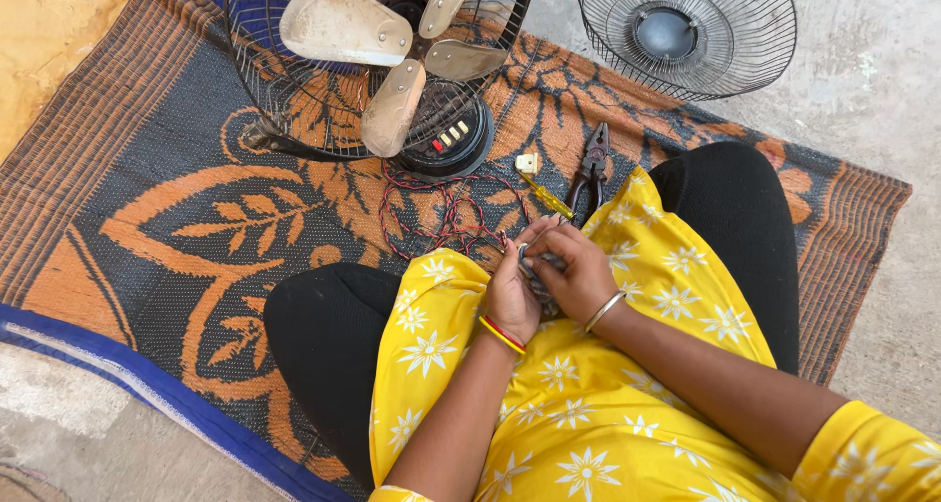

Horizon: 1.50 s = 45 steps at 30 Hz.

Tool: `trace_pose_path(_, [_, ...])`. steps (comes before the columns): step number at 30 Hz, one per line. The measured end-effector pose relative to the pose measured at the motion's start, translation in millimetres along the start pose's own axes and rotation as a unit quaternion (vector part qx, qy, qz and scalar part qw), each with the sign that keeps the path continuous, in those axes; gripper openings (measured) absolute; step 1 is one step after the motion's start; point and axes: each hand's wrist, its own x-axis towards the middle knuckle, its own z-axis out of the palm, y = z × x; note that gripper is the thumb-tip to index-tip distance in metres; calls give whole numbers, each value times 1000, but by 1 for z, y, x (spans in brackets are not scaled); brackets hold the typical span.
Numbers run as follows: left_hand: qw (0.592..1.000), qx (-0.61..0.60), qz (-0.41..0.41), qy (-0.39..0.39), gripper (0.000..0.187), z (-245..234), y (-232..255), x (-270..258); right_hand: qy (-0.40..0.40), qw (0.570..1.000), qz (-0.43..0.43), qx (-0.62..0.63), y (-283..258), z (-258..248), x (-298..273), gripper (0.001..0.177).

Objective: The person sits on a mat and repairs a small electric fan. They use a screwdriver to tighten screws on the fan's rear housing, then wipe the fan blades with a cloth. Finally, they use pliers and a screwdriver to strip and connect wires to a small white electrical component.

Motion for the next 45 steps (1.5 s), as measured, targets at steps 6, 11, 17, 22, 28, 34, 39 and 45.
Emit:
trace_pose_path(6, [999, 28, -17, 24, 59, 1, 1, -2, 7, 999, 39, 36, 3, 0, 8, 12])
trace_pose_path(11, [999, -7, -35, 32, 59, -14, -9, -1, 3, 993, 75, 87, 16, 11, 12, 16])
trace_pose_path(17, [999, 5, -37, 38, 58, -13, -2, 2, -19, 999, -17, 23, 24, 7, 7, 17])
trace_pose_path(22, [994, 20, -64, 87, 53, -27, -8, 17, 10, 962, 203, 184, 49, 12, 34, 10])
trace_pose_path(28, [987, -18, 10, 160, 67, -63, -16, 75, 87, 974, 193, 85, 80, -4, 73, 16])
trace_pose_path(34, [978, 38, -35, 200, 72, -56, -3, 112, 100, 968, 230, 6, 113, -36, 114, 15])
trace_pose_path(39, [972, 99, -35, 211, 40, -86, -18, 118, 112, 985, 23, -127, 149, -71, 134, 17])
trace_pose_path(45, [963, 143, -62, 221, 31, -123, -23, 101, 79, 920, 17, -383, 150, -102, 157, 4])
